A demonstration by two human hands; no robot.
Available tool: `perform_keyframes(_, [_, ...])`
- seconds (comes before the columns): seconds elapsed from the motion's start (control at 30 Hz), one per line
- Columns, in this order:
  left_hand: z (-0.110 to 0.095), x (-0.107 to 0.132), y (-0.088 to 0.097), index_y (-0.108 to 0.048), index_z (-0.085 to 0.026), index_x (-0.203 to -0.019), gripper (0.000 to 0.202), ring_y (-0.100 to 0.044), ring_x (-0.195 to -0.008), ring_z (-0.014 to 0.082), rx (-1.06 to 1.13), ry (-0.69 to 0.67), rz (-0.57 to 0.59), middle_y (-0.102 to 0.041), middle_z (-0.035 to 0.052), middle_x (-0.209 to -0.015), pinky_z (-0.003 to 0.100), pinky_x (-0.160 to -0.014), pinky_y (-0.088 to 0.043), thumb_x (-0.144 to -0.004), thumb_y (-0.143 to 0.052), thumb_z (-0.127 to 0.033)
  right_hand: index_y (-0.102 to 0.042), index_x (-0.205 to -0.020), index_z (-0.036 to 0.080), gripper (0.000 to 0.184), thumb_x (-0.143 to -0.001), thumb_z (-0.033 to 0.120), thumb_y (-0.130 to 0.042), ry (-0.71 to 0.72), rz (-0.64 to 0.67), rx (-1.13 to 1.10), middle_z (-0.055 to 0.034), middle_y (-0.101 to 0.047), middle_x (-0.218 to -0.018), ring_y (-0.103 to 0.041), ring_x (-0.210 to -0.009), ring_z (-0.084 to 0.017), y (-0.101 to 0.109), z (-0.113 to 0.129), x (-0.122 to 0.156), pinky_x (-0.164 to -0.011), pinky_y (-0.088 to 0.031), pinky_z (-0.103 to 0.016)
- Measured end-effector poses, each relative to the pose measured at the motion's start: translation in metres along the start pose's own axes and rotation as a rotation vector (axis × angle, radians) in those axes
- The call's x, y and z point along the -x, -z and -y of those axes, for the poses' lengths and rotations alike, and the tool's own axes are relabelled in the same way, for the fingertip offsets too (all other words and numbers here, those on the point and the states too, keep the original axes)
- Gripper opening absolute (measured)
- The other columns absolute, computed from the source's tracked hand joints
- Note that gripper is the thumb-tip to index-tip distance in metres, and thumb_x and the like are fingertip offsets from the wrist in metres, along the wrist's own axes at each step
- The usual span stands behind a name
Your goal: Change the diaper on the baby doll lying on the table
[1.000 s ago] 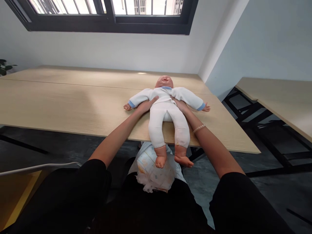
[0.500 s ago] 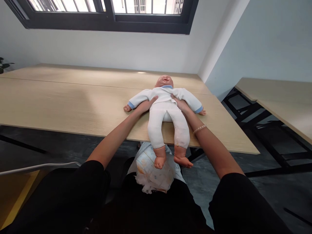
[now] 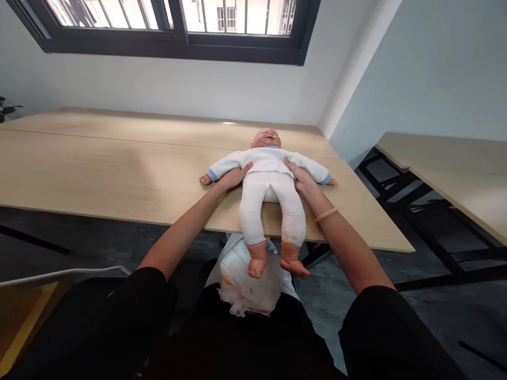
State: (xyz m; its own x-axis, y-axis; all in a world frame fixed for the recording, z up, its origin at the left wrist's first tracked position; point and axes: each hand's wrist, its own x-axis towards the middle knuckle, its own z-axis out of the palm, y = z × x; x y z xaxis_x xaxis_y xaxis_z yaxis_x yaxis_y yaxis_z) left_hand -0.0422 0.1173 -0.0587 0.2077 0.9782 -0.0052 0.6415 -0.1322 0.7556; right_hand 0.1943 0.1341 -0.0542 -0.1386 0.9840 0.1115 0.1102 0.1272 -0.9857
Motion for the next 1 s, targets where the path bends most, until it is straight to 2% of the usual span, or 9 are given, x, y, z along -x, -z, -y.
perform_keyframes(0.13, [-0.006, 0.006, 0.007, -0.066, -0.009, -0.132, 0.086, -0.054, -0.140, 0.0374, -0.070, 0.020, 0.011, -0.063, 0.0165, -0.144, 0.041, -0.119, -0.036, -0.096, -0.026, -0.076, -0.070, -0.103, 0.021, 0.030, -0.091, 0.048, -0.064, -0.170, -0.009, -0.155, -0.0094, -0.071, -0.130, -0.060, -0.133, -0.030, 0.017, 0.008, 0.027, -0.116, -0.051, -0.045])
perform_keyframes(0.27, [-0.016, 0.037, 0.013, -0.076, -0.018, -0.101, 0.074, -0.069, -0.113, 0.0398, -0.231, 0.008, -0.038, -0.077, 0.0157, -0.115, 0.047, -0.103, -0.048, -0.097, -0.023, -0.070, -0.068, -0.115, 0.025, 0.040, -0.083, 0.049, -0.071, -0.063, -0.181, -0.068, -0.0062, -0.062, -0.144, -0.053, -0.141, -0.030, 0.017, 0.010, 0.106, -0.125, -0.039, -0.050])
perform_keyframes(0.47, [-0.013, 0.164, -0.012, -0.074, -0.038, -0.108, 0.046, -0.067, -0.110, 0.0290, -0.161, -0.154, -0.342, -0.076, 0.0038, -0.109, 0.045, -0.101, -0.052, -0.098, -0.034, -0.059, -0.059, -0.116, 0.030, 0.026, -0.096, 0.046, -0.055, 0.302, -0.703, 0.310, -0.0153, -0.059, -0.134, -0.058, -0.129, -0.031, -0.004, -0.035, 0.262, -0.109, -0.052, -0.057])
perform_keyframes(0.53, [-0.002, 0.210, -0.027, -0.075, -0.045, -0.105, 0.042, -0.067, -0.100, 0.0279, -0.130, -0.178, -0.445, -0.075, 0.0032, -0.099, 0.047, -0.095, -0.054, -0.099, -0.035, -0.057, -0.058, -0.109, 0.033, 0.019, -0.094, 0.043, -0.059, 0.311, -0.760, 0.432, -0.0148, -0.061, -0.121, -0.060, -0.124, -0.035, -0.007, -0.061, 0.297, -0.105, -0.053, -0.061])
perform_keyframes(0.6, [0.013, 0.246, -0.038, -0.076, -0.048, -0.099, 0.035, -0.066, -0.087, 0.0274, -0.099, -0.203, -0.341, -0.073, 0.0029, -0.087, 0.048, -0.087, -0.055, -0.098, -0.042, -0.056, -0.060, -0.101, 0.035, 0.011, -0.095, 0.043, -0.055, 0.176, -0.555, 0.488, -0.0106, -0.066, -0.104, -0.067, -0.108, -0.036, -0.010, -0.085, 0.321, -0.096, -0.056, -0.062])
perform_keyframes(0.67, [0.027, 0.270, -0.045, -0.078, -0.048, -0.103, 0.028, -0.066, -0.091, 0.0273, -0.057, -0.235, -0.084, -0.073, 0.0033, -0.086, 0.047, -0.087, -0.056, -0.095, -0.052, -0.057, -0.064, -0.100, 0.038, 0.014, -0.096, 0.045, -0.053, 0.040, -0.258, 0.468, -0.0074, -0.070, -0.100, -0.070, -0.102, -0.036, -0.016, -0.103, 0.333, -0.091, -0.059, -0.060])
perform_keyframes(0.8, [0.046, 0.286, -0.050, -0.067, -0.048, -0.133, 0.065, -0.044, -0.145, 0.0375, -0.189, -0.193, 0.370, -0.062, 0.0053, -0.145, 0.059, -0.117, -0.039, -0.071, -0.085, -0.057, -0.060, -0.135, 0.042, 0.047, -0.090, 0.052, -0.067, 0.007, 0.074, 0.471, -0.0053, -0.064, -0.140, -0.058, -0.134, -0.034, -0.030, -0.113, 0.336, -0.111, -0.052, -0.056])
perform_keyframes(0.9, [0.047, 0.285, -0.058, -0.054, -0.046, -0.148, 0.081, -0.024, -0.157, 0.0401, -0.353, -0.192, 0.453, -0.039, 0.0073, -0.166, 0.069, -0.123, -0.021, -0.074, -0.087, -0.039, -0.054, -0.149, 0.032, 0.072, -0.084, 0.053, -0.076, 0.055, 0.306, 0.570, -0.0077, -0.051, -0.155, -0.045, -0.146, -0.036, -0.042, -0.104, 0.327, -0.122, -0.039, -0.056])
perform_keyframes(1.0, [0.042, 0.279, -0.072, -0.051, -0.041, -0.150, 0.084, -0.019, -0.160, 0.0376, -0.466, -0.236, 0.445, -0.030, 0.0084, -0.170, 0.069, -0.124, -0.017, -0.077, -0.077, -0.010, -0.059, -0.147, 0.025, 0.068, -0.085, 0.045, -0.078, 0.086, 0.450, 0.669, -0.0088, -0.052, -0.155, -0.044, -0.147, -0.038, -0.054, -0.097, 0.318, -0.123, -0.036, -0.057])
